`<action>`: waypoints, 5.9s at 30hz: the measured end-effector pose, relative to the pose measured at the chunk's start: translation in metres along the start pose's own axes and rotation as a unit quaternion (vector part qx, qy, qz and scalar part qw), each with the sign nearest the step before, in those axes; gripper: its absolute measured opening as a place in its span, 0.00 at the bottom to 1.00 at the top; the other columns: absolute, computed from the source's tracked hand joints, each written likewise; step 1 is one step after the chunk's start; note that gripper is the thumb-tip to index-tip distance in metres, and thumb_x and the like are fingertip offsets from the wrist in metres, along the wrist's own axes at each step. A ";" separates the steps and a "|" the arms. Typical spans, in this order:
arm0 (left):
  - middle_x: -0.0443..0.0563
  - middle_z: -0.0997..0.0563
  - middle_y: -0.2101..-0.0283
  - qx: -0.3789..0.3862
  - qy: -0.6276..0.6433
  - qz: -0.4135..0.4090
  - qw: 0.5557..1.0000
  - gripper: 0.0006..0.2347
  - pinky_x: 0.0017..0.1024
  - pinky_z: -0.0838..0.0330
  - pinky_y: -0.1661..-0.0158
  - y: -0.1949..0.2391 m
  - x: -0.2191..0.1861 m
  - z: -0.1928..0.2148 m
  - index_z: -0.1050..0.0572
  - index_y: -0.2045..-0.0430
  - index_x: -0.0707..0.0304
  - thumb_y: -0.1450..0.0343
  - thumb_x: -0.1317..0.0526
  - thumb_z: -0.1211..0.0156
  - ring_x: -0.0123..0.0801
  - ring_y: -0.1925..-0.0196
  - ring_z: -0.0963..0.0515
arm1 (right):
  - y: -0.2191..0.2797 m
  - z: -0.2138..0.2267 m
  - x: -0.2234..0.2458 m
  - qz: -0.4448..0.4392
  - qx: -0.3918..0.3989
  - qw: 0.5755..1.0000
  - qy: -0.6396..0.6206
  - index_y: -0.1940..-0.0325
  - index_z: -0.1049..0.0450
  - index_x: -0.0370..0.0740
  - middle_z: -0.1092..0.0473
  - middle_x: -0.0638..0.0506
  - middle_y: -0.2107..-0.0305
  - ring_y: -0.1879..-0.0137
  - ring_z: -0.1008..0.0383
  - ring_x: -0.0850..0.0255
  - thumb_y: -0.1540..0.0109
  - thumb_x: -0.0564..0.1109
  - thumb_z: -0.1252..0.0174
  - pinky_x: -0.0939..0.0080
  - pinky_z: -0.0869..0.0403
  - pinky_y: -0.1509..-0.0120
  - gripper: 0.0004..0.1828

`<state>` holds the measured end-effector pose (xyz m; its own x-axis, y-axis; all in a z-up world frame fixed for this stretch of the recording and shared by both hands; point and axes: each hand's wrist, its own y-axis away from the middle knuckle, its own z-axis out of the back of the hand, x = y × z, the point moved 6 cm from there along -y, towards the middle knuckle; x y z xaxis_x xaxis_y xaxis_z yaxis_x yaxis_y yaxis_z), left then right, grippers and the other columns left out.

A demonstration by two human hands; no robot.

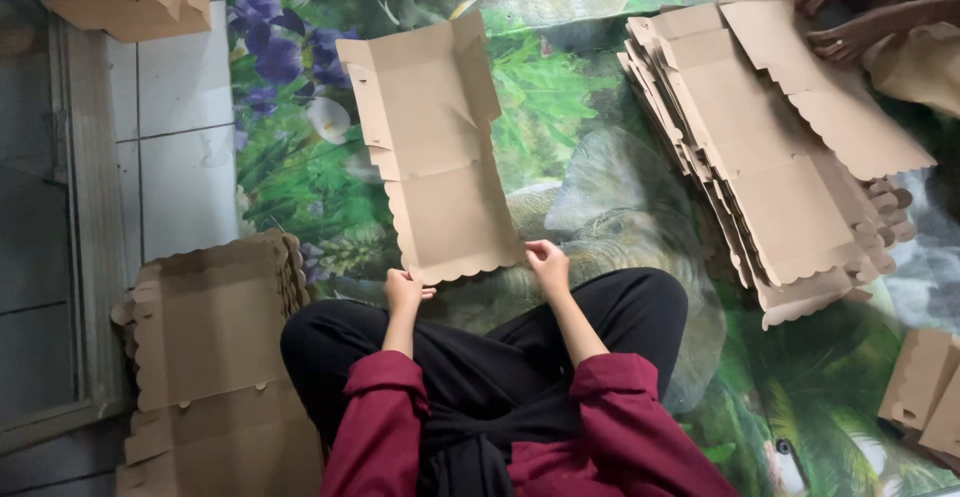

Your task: The person sits on the floor and assembles a flat cardboard box by folding its sides and tucking tabs to form a closed rectangular container. The person handles one box at a time and completes the assembly by securing the lid.

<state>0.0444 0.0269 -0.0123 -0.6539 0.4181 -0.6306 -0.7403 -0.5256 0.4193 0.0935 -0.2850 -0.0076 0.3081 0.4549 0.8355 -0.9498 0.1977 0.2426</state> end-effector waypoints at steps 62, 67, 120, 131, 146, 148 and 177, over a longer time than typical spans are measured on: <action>0.66 0.23 0.68 0.142 0.335 0.005 0.931 0.31 0.35 0.19 0.67 0.065 -0.018 -0.021 0.46 0.50 0.66 0.42 0.69 0.30 0.44 0.70 0.19 | 0.091 -0.066 0.049 -0.240 0.124 0.869 -0.415 0.37 0.52 0.37 0.39 0.31 0.50 0.53 0.26 0.39 0.35 0.54 0.48 0.42 0.25 0.52 0.31; 0.61 0.20 0.64 0.159 0.287 -0.047 0.943 0.31 0.33 0.20 0.65 0.085 -0.025 -0.029 0.51 0.47 0.65 0.37 0.63 0.35 0.41 0.66 0.17 | 0.081 -0.020 0.119 -0.203 0.031 0.911 -0.357 0.40 0.52 0.41 0.40 0.35 0.48 0.56 0.27 0.45 0.39 0.34 0.52 0.44 0.23 0.58 0.25; 0.64 0.24 0.53 0.037 0.531 0.054 0.845 0.10 0.32 0.25 0.52 0.146 -0.071 -0.033 0.31 0.52 0.71 0.27 0.69 0.53 0.38 0.51 0.24 | 0.016 -0.097 0.032 -0.243 0.133 0.896 -0.346 0.34 0.53 0.46 0.42 0.32 0.41 0.40 0.35 0.38 0.40 0.60 0.38 0.33 0.30 0.46 0.41; 0.57 0.28 0.61 -0.092 0.419 -0.182 0.885 0.12 0.25 0.23 0.72 0.123 -0.071 0.158 0.41 0.54 0.65 0.30 0.73 0.55 0.35 0.71 0.21 | -0.014 -0.026 0.143 -0.129 0.052 0.921 -0.365 0.27 0.61 0.48 0.48 0.28 0.38 0.36 0.43 0.32 0.49 0.22 0.57 0.34 0.34 0.42 0.49; 0.50 0.28 0.61 -0.379 0.145 -0.210 0.890 0.10 0.27 0.30 0.51 0.114 -0.014 0.237 0.32 0.58 0.65 0.30 0.75 0.55 0.36 0.56 0.23 | -0.103 0.019 0.072 -0.152 0.014 0.899 -0.410 0.32 0.49 0.39 0.40 0.33 0.43 0.36 0.39 0.40 0.35 0.61 0.44 0.36 0.36 0.37 0.37; 0.50 0.27 0.62 -0.375 0.133 -0.212 0.893 0.10 0.28 0.31 0.51 0.115 -0.023 0.239 0.32 0.58 0.66 0.31 0.74 0.54 0.38 0.58 0.25 | -0.072 0.016 0.062 -0.166 0.004 0.924 -0.345 0.32 0.51 0.39 0.41 0.33 0.42 0.35 0.39 0.41 0.36 0.62 0.43 0.36 0.36 0.37 0.39; 0.53 0.23 0.65 -0.159 -0.068 -0.327 0.929 0.09 0.38 0.36 0.54 0.042 -0.073 0.139 0.27 0.64 0.62 0.36 0.64 0.38 0.44 0.61 0.23 | 0.065 -0.010 0.129 0.239 -0.002 0.962 0.129 0.48 0.29 0.43 0.32 0.45 0.55 0.44 0.34 0.47 0.45 0.41 0.38 0.54 0.41 0.35 0.20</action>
<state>0.0394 0.0776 0.1419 -0.1094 0.8032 -0.5855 -0.9165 -0.3096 -0.2535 0.0721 -0.2047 0.1108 -0.1607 0.6956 0.7002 -0.9862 -0.0848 -0.1420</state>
